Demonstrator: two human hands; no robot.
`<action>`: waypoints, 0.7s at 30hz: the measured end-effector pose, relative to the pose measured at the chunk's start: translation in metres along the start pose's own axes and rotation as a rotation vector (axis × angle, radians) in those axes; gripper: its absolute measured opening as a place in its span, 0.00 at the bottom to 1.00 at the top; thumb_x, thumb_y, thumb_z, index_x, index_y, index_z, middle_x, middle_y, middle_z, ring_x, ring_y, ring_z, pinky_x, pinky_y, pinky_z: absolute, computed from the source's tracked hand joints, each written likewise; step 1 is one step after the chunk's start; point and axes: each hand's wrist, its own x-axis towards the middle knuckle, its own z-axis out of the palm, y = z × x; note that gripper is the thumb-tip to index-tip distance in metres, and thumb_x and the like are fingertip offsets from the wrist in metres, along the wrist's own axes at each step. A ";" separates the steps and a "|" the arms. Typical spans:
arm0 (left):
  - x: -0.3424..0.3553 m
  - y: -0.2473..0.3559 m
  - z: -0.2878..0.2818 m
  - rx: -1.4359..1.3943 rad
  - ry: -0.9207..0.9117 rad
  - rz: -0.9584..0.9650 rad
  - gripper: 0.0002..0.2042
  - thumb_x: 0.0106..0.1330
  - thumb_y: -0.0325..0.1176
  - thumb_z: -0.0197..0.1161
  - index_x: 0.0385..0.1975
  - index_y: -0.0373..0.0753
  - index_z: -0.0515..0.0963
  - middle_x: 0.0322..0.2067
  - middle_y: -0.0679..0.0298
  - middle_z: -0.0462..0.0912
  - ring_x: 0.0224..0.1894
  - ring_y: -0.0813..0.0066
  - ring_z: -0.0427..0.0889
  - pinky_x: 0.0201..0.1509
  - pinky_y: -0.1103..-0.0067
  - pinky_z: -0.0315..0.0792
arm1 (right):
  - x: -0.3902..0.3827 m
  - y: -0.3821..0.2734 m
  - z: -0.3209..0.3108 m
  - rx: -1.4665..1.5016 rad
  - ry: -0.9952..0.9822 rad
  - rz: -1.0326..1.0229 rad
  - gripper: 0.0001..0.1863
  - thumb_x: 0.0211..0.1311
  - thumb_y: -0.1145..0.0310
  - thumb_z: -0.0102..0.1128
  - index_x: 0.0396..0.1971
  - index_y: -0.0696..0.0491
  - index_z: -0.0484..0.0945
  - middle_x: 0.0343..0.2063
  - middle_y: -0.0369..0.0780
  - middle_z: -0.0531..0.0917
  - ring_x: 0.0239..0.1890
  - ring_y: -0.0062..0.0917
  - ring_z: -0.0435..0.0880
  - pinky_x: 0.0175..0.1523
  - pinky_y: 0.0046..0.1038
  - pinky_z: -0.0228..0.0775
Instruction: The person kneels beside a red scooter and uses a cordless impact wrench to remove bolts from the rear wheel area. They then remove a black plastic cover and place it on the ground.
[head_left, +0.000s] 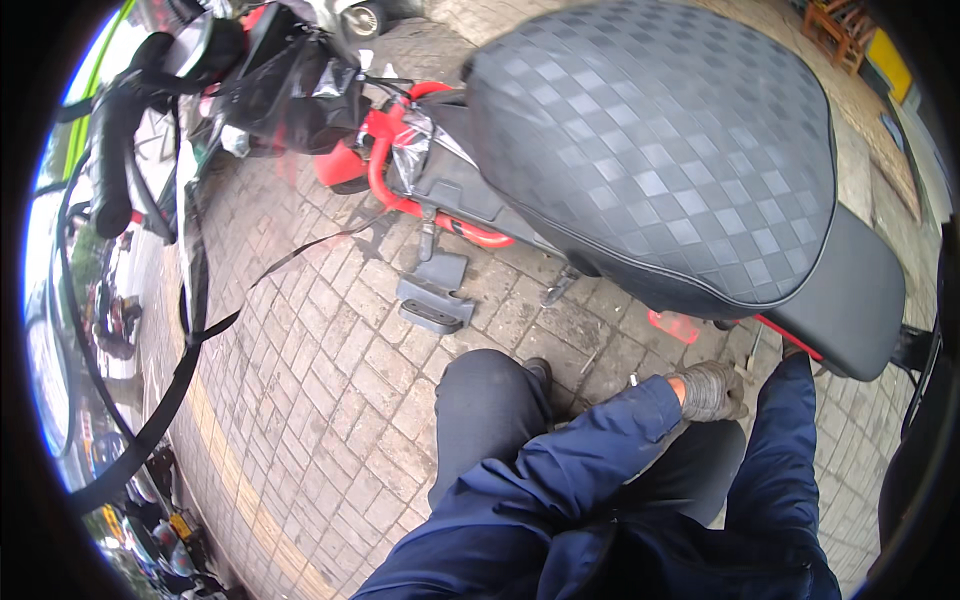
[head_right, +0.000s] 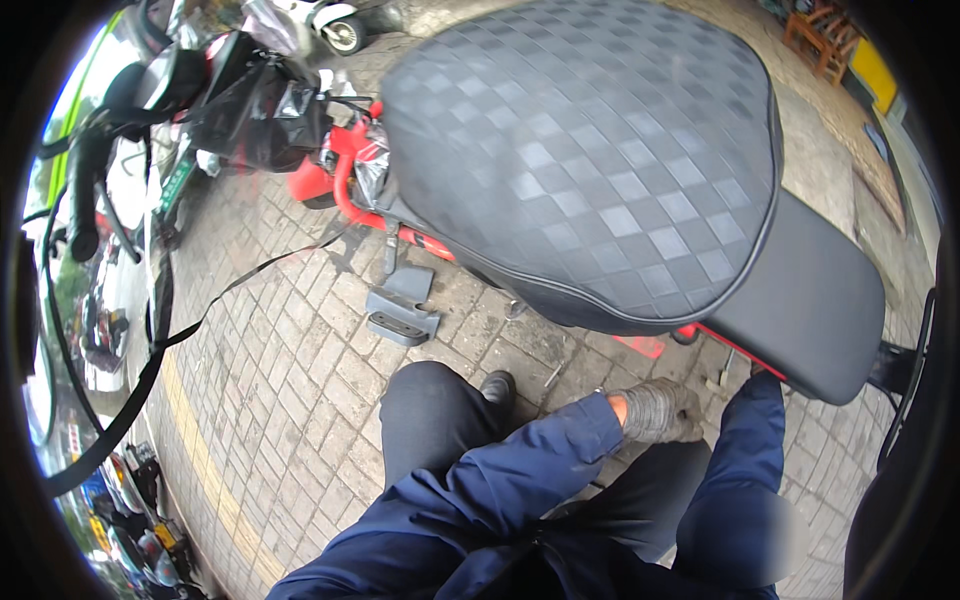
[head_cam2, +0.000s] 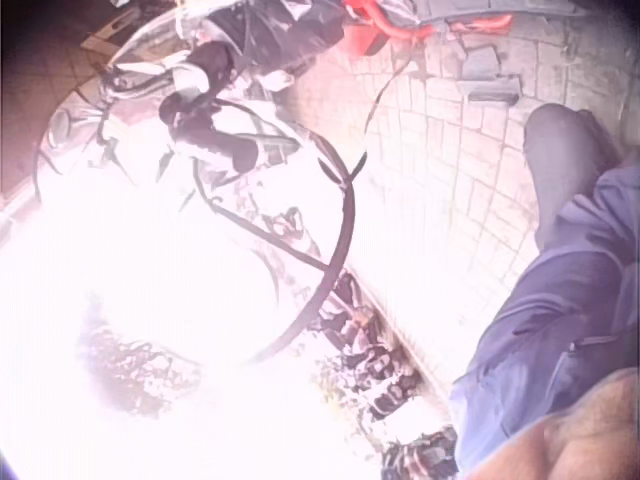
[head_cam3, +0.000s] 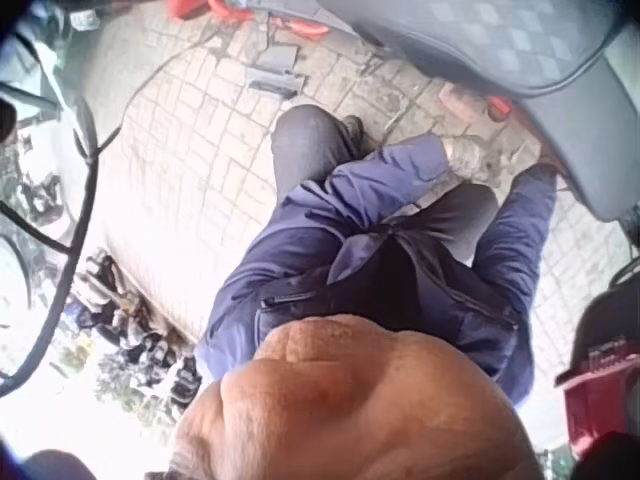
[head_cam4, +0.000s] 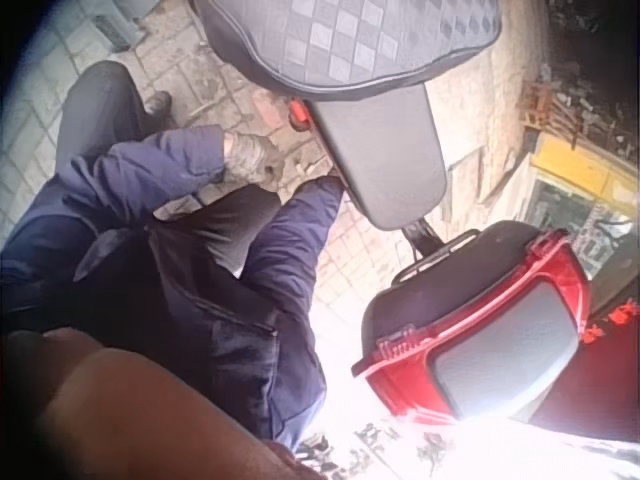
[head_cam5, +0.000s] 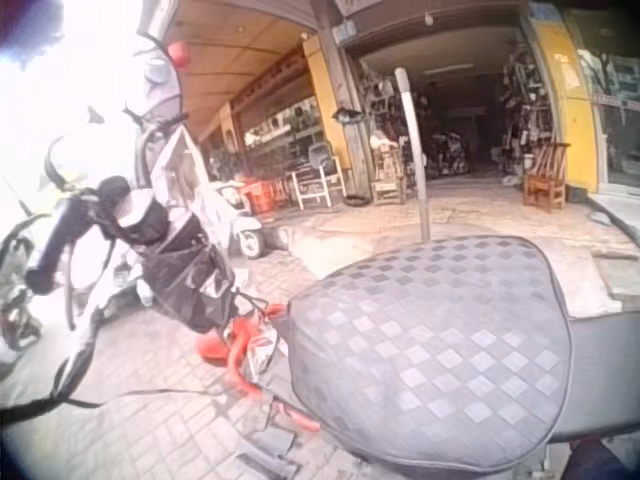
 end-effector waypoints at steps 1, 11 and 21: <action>-0.014 0.014 -0.014 0.067 0.015 -0.010 0.14 0.55 0.44 0.66 0.35 0.41 0.82 0.30 0.57 0.84 0.37 0.59 0.83 0.43 0.69 0.75 | 0.003 -0.005 0.000 0.004 -0.009 0.015 0.22 0.67 0.53 0.47 0.47 0.56 0.76 0.45 0.47 0.82 0.47 0.40 0.80 0.54 0.36 0.68; -0.280 0.114 -0.188 0.012 1.619 0.252 0.16 0.66 0.41 0.62 0.39 0.33 0.77 0.30 0.62 0.80 0.32 0.77 0.77 0.37 0.81 0.73 | 0.015 -0.045 -0.007 0.085 -0.021 0.062 0.22 0.67 0.53 0.48 0.48 0.56 0.76 0.45 0.47 0.82 0.47 0.39 0.80 0.54 0.36 0.68; -0.379 0.197 -0.290 -0.049 1.833 -0.010 0.21 0.55 0.57 0.66 0.36 0.48 0.75 0.25 0.74 0.71 0.26 0.82 0.70 0.29 0.82 0.66 | 0.010 -0.065 -0.022 0.154 -0.034 0.039 0.22 0.67 0.53 0.48 0.48 0.57 0.75 0.45 0.47 0.82 0.47 0.39 0.80 0.54 0.35 0.68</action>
